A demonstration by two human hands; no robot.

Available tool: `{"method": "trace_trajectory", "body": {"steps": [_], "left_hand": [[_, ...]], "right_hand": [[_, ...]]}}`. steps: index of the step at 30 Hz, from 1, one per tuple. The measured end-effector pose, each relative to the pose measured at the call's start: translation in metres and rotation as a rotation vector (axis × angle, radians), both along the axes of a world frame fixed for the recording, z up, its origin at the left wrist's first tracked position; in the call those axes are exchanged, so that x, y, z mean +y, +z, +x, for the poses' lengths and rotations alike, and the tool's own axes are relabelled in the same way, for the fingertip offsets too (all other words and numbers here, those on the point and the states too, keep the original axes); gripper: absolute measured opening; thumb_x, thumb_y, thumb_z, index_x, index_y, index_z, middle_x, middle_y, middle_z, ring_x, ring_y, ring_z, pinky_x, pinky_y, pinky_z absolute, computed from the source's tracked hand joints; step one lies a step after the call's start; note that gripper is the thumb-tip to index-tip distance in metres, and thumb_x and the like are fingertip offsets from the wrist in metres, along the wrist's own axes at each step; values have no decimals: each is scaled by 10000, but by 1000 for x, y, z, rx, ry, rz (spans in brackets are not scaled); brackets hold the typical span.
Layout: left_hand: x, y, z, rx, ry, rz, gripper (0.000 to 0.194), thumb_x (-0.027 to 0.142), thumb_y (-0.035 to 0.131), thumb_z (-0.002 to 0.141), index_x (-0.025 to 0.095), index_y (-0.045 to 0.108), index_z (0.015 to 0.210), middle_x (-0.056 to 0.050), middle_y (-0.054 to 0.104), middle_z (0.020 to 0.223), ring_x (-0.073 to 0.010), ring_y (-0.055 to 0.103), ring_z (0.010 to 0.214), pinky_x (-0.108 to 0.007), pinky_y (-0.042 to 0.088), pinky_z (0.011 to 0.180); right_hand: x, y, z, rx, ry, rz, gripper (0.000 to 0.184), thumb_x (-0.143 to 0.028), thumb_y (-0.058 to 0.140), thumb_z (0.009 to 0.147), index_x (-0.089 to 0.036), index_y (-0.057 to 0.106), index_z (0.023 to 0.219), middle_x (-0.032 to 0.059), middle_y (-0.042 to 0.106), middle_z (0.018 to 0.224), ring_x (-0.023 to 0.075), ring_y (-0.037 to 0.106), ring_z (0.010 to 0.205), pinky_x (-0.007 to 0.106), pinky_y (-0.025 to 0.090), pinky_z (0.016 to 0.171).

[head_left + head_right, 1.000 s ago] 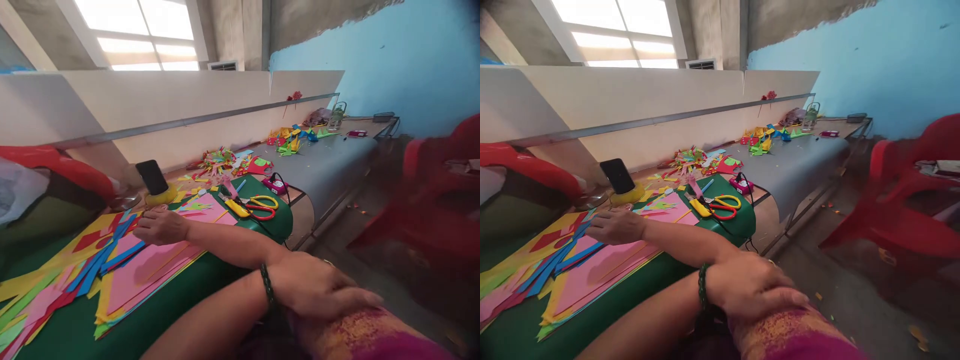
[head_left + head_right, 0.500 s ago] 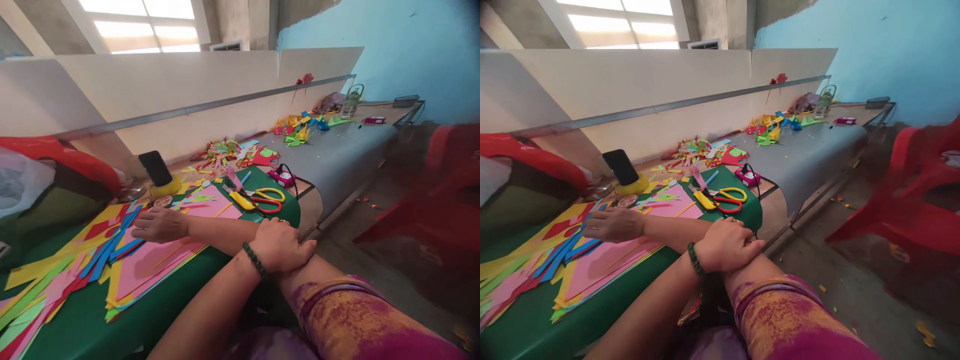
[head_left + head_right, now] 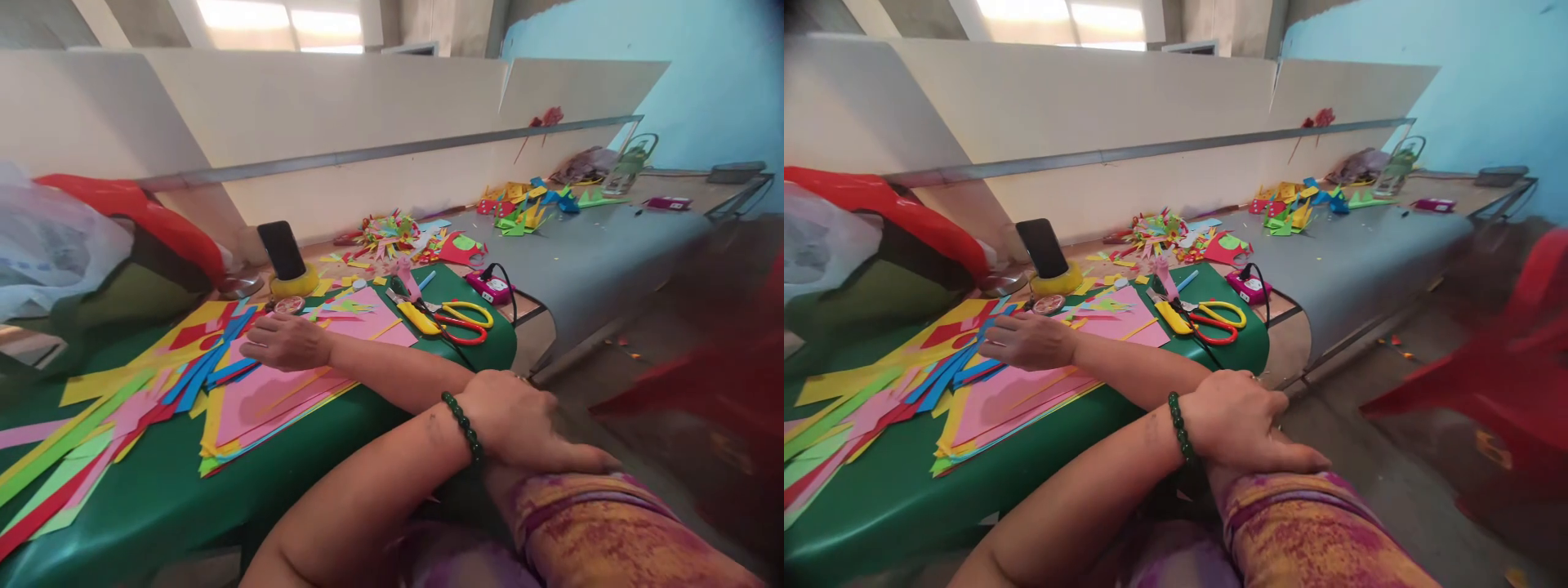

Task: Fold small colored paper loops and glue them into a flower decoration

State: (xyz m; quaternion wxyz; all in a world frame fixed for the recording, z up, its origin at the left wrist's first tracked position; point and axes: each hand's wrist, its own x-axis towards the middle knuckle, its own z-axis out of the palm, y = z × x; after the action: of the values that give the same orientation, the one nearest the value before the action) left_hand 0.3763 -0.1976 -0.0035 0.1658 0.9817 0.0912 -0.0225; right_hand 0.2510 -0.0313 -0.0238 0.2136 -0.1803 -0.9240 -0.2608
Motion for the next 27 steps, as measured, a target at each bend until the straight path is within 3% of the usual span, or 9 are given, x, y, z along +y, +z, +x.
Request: {"method": "trace_trajectory", "body": {"steps": [2,6,11,17,20,23,27], "left_hand": [[-2,-2,0,0,15,5,700,819,431,744,178,708,697,-120,724,750,-278,691,821,-356,533,669],[-11,-5,-7,-224,5,79,732,813,410,767,152,719,711,-132,716,732,-277,687,800,-363,527,700],[-12,-10,-14,-341,0,124,734,822,425,753,144,703,717,-124,685,687,-245,664,745,-362,502,724],[-8,-21,-25,-342,167,107,790,849,349,755,143,703,771,-135,692,771,-276,649,853,-452,445,900],[-1,-32,-46,-373,167,179,772,779,317,831,134,698,1018,-159,709,1034,-298,612,1067,-461,390,1009],[13,-42,-77,-405,334,333,715,672,295,909,172,514,1371,-153,560,1388,-315,454,1323,-503,304,1097],[37,-45,-125,-327,706,474,675,581,308,944,189,359,1491,-157,445,1492,-335,369,1396,-574,223,1133]], "right_hand": [[1,0,0,0,-17,0,409,-146,177,1019,-150,575,1111,122,613,1062,215,525,1049,382,413,866],[4,-3,-1,-14,-15,-1,421,-135,163,1015,-157,577,1087,121,609,1053,220,522,1045,384,420,857],[2,-3,-1,-10,-40,-18,412,-131,164,1012,-162,567,1091,111,597,1058,216,528,1039,389,422,865],[-6,5,7,-1,-81,-58,403,-140,182,1014,-162,560,1150,111,591,1073,231,511,1081,405,407,907],[-7,5,10,50,-100,-74,395,-138,195,1009,-155,556,1170,115,589,1088,241,505,1092,425,414,924],[-4,2,10,91,-87,-87,375,-161,222,1015,-151,546,1204,115,578,1140,238,492,1121,424,412,949],[4,-3,6,95,-100,-124,376,-160,240,1012,-128,541,1237,97,584,1130,231,477,1140,409,399,967]]}}
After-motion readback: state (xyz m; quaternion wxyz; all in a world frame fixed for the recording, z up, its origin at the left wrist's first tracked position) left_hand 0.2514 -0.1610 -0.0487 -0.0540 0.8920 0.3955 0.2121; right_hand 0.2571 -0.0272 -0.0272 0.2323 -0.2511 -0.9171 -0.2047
